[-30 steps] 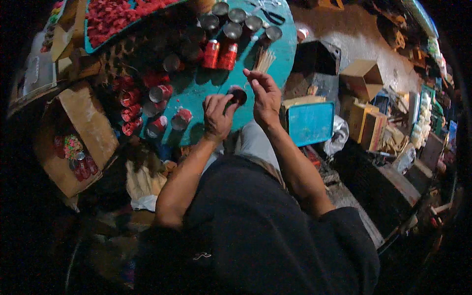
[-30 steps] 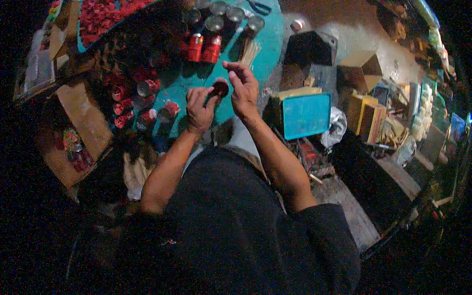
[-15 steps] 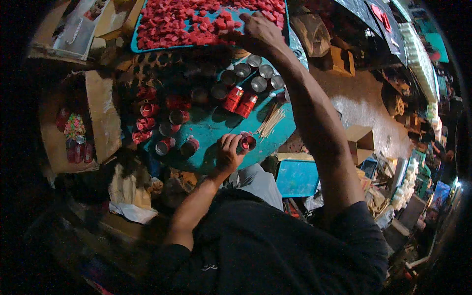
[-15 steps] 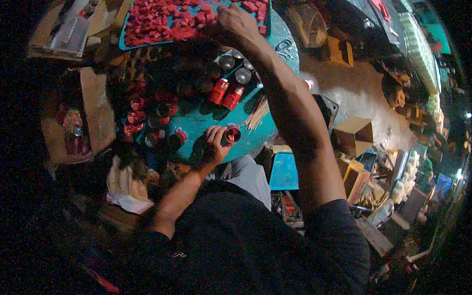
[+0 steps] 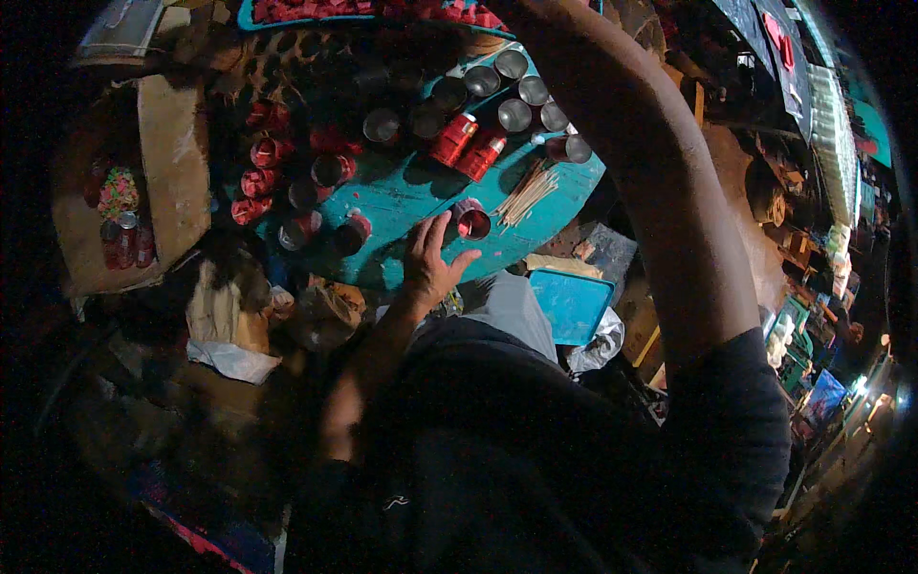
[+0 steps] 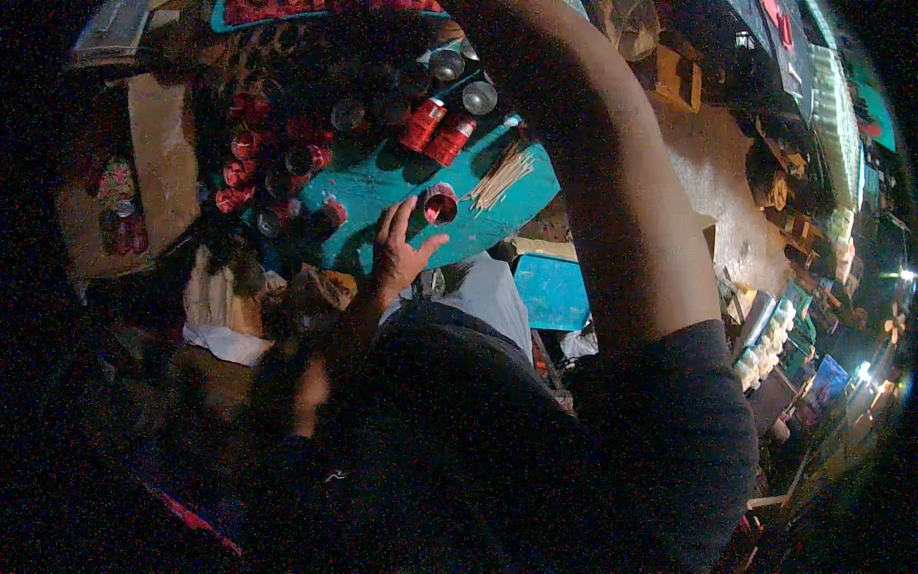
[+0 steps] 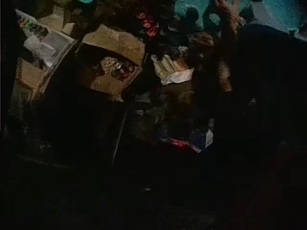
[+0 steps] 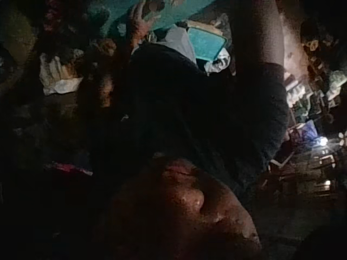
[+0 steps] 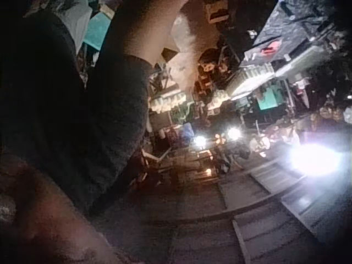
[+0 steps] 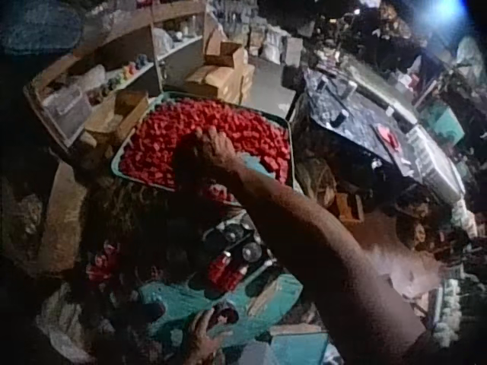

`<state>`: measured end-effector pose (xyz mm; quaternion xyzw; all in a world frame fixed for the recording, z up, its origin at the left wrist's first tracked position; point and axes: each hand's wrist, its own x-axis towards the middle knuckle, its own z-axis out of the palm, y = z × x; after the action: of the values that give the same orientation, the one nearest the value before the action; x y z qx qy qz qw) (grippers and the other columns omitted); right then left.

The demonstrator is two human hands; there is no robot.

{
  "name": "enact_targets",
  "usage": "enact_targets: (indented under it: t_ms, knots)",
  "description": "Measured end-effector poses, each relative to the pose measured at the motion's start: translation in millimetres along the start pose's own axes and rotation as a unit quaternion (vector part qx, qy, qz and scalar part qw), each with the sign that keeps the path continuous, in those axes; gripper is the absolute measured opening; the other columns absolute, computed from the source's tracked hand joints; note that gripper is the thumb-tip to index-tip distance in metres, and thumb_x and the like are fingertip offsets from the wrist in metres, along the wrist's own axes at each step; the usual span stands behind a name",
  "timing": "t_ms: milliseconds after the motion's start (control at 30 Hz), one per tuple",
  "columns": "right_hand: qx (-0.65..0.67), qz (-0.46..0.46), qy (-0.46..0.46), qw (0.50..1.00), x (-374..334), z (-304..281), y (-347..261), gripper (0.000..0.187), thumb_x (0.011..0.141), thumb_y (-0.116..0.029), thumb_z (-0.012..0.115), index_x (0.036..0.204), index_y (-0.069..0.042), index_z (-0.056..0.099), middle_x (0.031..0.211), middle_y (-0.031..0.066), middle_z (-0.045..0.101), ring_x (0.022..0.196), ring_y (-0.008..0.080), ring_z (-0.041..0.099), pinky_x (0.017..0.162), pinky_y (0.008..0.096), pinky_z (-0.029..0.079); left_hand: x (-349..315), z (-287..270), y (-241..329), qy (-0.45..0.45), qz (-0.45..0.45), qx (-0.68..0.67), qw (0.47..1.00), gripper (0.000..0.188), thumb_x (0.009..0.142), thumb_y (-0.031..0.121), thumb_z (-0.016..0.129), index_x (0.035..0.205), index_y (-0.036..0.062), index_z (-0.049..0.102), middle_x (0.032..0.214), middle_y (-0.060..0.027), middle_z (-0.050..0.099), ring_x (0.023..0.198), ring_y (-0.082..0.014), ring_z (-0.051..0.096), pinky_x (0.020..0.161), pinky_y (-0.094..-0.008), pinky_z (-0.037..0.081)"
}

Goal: The person assembles small red firecrackers by cutting open metal cans, inserting wooden sticks, and packing red material into the cans. The person repeatedly handles cans, sticks, and red material, placing finished units on the table.

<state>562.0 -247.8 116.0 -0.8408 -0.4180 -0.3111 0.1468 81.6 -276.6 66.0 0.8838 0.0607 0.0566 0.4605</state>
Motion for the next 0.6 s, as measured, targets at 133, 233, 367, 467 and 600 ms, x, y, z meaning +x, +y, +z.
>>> enact_targets:
  t_ms: [133, 233, 367, 467, 600]
  knots:
    - [-0.062, -0.035, -0.003, 0.997, -7, 3, 59, 0.042, 0.094, -0.030, 0.062, 0.129, -0.006, 0.061, 0.118, 0.0219, 0.063, 0.103, 0.0409, 0.065, 0.080, 0.0526, 0.055, 10, 12, 15, -0.001, 0.021, -0.019, 1.000, 0.070, 0.081, 0.030, 0.089, 0.135, -0.0003, 0.057, 0.125, -0.0225, 0.062, 0.112, -0.0418, 0.062, 0.096, -0.0482, 0.051]
    - [0.095, 0.111, -0.205, 0.968, 46, -37, 28, 0.023, 0.095, -0.022, 0.061, 0.110, -0.007, 0.070, 0.096, 0.0126, 0.068, 0.086, 0.0308, 0.068, 0.068, 0.0449, 0.056, 5, 13, 7, 0.064, 0.054, 0.006, 0.997, 0.051, 0.085, 0.022, 0.085, 0.126, 0.0024, 0.061, 0.115, -0.0175, 0.065, 0.105, -0.0382, 0.063, 0.090, -0.0475, 0.051]
    - [0.546, 0.209, -0.200, 0.786, 22, -90, 68, 0.020, 0.097, -0.013, 0.058, 0.086, -0.007, 0.072, 0.072, 0.0037, 0.066, 0.068, 0.0171, 0.067, 0.057, 0.0338, 0.053, 20, 7, 14, 0.026, 0.137, 0.057, 0.989, 0.030, 0.088, 0.011, 0.079, 0.114, 0.0048, 0.064, 0.100, -0.0119, 0.065, 0.094, -0.0351, 0.062, 0.081, -0.0470, 0.048]
    - [0.601, 0.196, -0.160, 0.758, -15, -112, 93, 0.015, 0.101, -0.013, 0.058, 0.096, -0.005, 0.070, 0.085, 0.0039, 0.069, 0.077, 0.0137, 0.068, 0.061, 0.0295, 0.052, 23, 3, 20, 0.008, 0.145, 0.065, 0.987, 0.025, 0.088, 0.005, 0.076, 0.111, 0.0054, 0.066, 0.094, -0.0107, 0.065, 0.090, -0.0350, 0.060, 0.078, -0.0470, 0.045]
    - [0.865, 0.414, 0.012, 0.282, -49, -198, 32, 0.025, 0.101, -0.024, 0.062, 0.112, -0.002, 0.066, 0.099, 0.0112, 0.073, 0.097, 0.0252, 0.070, 0.073, 0.0378, 0.055, 18, 0, 14, 0.017, 0.152, 0.080, 0.985, 0.025, 0.088, 0.004, 0.074, 0.112, 0.0064, 0.067, 0.093, -0.0113, 0.065, 0.089, -0.0350, 0.060, 0.078, -0.0476, 0.044]
